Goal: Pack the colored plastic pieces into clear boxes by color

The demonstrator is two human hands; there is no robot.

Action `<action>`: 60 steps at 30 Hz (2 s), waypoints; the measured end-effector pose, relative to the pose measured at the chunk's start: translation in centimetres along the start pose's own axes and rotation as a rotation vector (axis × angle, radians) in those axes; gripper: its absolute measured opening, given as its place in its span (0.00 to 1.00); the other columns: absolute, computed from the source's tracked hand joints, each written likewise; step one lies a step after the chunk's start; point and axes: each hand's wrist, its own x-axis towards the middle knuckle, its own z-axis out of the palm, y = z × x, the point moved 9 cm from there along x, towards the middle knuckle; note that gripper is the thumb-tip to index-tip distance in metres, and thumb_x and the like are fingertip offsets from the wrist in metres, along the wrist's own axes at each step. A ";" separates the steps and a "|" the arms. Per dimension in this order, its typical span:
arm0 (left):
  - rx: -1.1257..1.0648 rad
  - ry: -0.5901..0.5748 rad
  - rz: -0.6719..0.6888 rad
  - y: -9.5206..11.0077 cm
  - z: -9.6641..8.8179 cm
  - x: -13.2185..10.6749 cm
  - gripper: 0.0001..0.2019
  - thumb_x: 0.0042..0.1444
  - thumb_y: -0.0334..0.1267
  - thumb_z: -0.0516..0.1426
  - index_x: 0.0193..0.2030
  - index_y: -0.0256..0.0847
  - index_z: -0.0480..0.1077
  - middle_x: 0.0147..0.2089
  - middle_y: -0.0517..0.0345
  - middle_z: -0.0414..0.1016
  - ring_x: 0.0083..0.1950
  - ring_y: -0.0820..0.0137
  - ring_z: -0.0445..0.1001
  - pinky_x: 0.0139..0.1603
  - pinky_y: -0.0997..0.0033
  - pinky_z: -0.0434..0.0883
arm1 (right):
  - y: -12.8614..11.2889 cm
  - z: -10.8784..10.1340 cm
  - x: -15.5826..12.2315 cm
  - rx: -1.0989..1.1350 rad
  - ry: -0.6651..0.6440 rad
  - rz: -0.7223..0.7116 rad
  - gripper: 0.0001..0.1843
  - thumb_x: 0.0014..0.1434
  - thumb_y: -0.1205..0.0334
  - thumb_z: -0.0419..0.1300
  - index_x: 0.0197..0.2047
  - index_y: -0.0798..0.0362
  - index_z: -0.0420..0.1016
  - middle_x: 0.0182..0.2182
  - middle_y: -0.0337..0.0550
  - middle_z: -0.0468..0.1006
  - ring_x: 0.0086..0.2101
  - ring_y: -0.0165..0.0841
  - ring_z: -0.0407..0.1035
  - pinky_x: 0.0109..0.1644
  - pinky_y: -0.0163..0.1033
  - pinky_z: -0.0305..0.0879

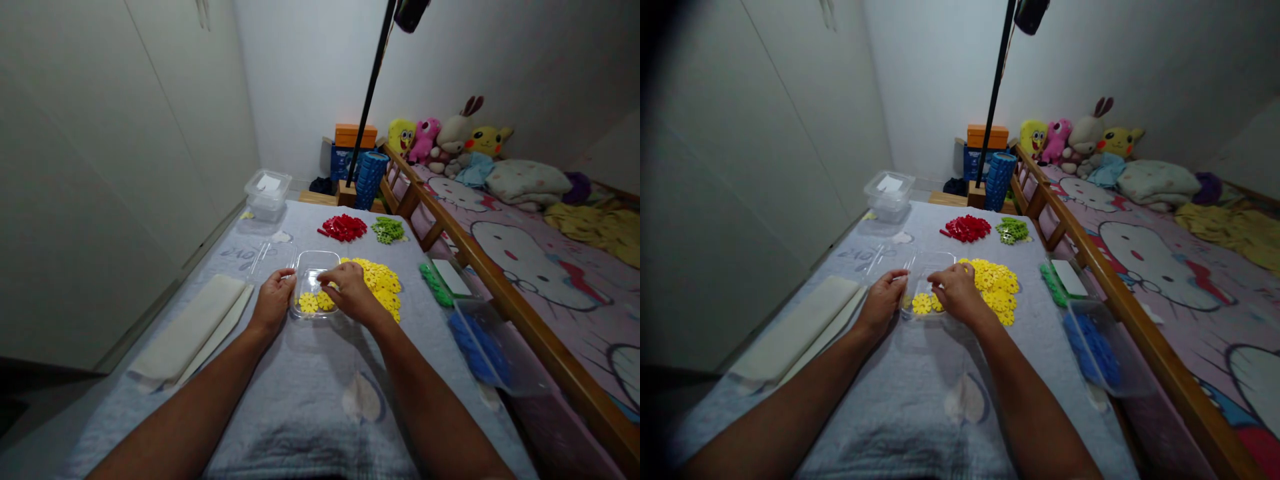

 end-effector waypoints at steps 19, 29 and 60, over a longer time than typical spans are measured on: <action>0.038 0.044 0.011 0.4 -0.5 0.0 0.22 0.46 0.48 0.64 0.45 0.38 0.71 0.18 0.73 0.59 0.17 0.80 0.53 0.18 0.81 0.52 | 8.9 1.0 -1.4 -0.307 -0.188 0.279 0.15 0.54 0.57 0.66 0.45 0.50 0.80 0.46 0.49 0.77 0.49 0.44 0.65 0.49 0.43 0.55; 0.042 0.039 0.005 0.2 -0.4 0.1 0.22 0.46 0.48 0.64 0.44 0.38 0.71 0.17 0.74 0.58 0.17 0.80 0.53 0.18 0.81 0.51 | 10.7 -2.1 -1.7 0.317 0.019 0.296 0.03 0.53 0.64 0.60 0.31 0.53 0.75 0.28 0.38 0.76 0.30 0.31 0.69 0.38 0.36 0.61; -0.019 0.134 0.055 0.6 -1.8 0.4 0.19 0.45 0.45 0.64 0.43 0.38 0.72 0.20 0.70 0.65 0.19 0.78 0.60 0.20 0.79 0.58 | 7.1 2.1 -0.9 -0.310 0.019 0.210 0.14 0.60 0.56 0.62 0.49 0.47 0.79 0.52 0.50 0.72 0.51 0.45 0.59 0.55 0.50 0.53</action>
